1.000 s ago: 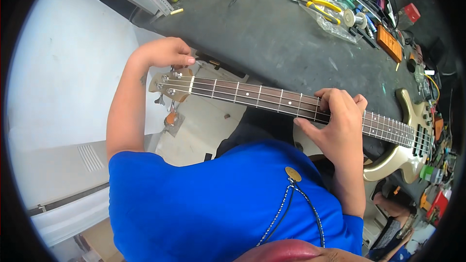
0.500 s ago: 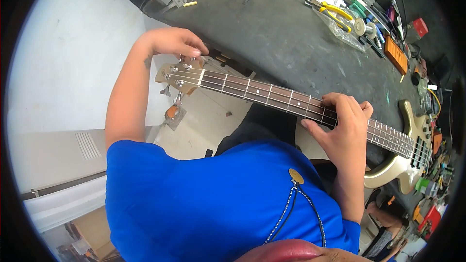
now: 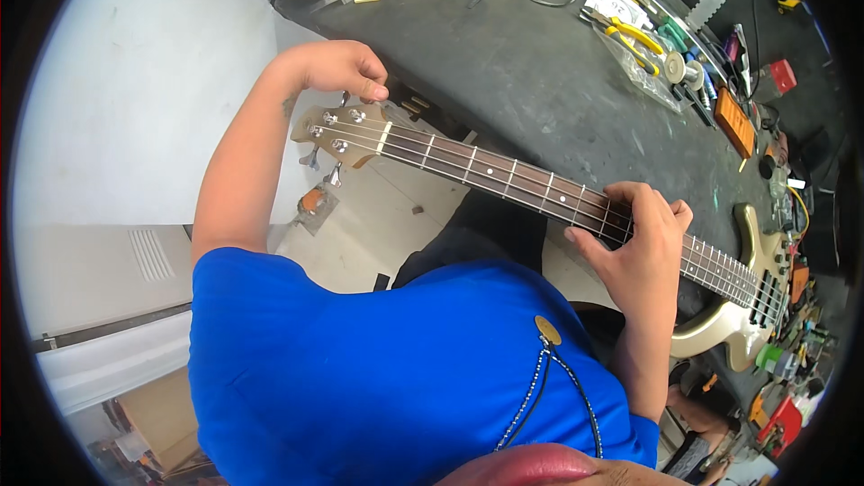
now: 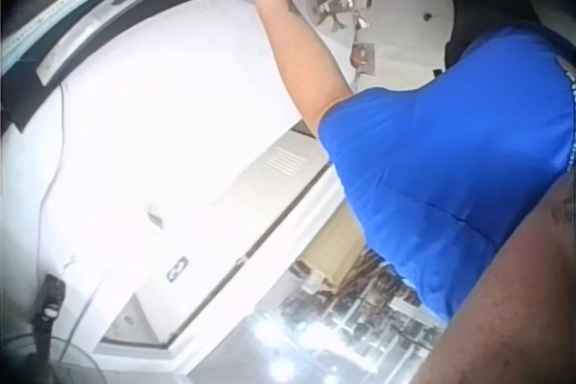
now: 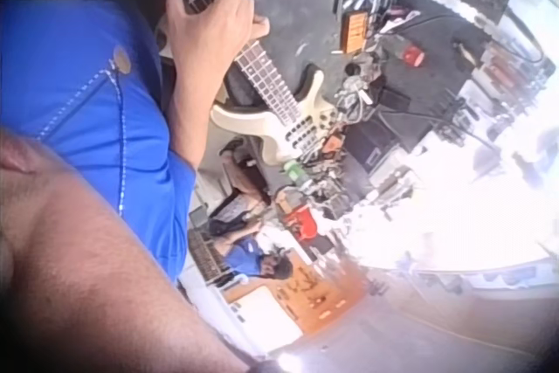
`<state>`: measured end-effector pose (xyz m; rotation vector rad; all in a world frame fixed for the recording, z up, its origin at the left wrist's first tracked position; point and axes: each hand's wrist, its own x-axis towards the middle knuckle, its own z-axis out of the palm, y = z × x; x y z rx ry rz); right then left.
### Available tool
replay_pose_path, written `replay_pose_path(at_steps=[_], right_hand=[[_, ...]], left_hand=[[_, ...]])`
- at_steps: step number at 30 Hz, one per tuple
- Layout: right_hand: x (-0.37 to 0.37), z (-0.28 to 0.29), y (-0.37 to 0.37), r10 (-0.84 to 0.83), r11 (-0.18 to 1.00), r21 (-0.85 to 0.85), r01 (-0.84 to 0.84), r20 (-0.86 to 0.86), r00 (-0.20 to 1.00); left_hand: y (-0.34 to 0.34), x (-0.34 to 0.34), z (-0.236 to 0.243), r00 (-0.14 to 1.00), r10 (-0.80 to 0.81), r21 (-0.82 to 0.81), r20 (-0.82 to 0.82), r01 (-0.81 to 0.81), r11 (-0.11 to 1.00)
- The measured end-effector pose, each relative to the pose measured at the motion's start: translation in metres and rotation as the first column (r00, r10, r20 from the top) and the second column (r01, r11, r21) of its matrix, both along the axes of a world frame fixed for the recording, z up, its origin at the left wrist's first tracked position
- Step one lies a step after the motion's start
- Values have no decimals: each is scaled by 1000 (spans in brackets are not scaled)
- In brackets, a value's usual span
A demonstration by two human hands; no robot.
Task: The person replaces a string on a bass guitar by winding the string around the tuning pegs, cutting the excess wire with pliers, and plucking the strings to test the sound.
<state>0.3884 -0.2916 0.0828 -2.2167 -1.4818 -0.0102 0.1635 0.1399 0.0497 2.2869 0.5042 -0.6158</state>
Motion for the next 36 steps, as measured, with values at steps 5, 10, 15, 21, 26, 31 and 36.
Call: replay_pose_path(at_steps=[5,10,15,21,26,31,36], right_hand=[[-1,-1,0,3,1000,14,-4,41,999],[-3,0,1,4,1000,1,-4,37,999],[-2,3,-1,54,996,67,-63,133,990],[-3,-2,-13,74,993,77,-89,182,981],[-11,5,-30,88,992,76,-97,116,989],[-5,11,-52,144,985,94,-147,35,989],[19,1,-106,43,984,173,-37,-29,999]], left_hand=[[-17,8,6,999,42,-19,6,-42,999],[-24,5,0,994,99,20,54,-100,995],[-30,5,2,994,90,94,56,-94,991],[-36,12,6,993,76,162,89,-90,983],[-32,5,9,993,51,178,107,-70,981],[-24,4,-5,990,54,145,129,-73,987],[-15,-9,-19,982,17,160,188,-47,986]])
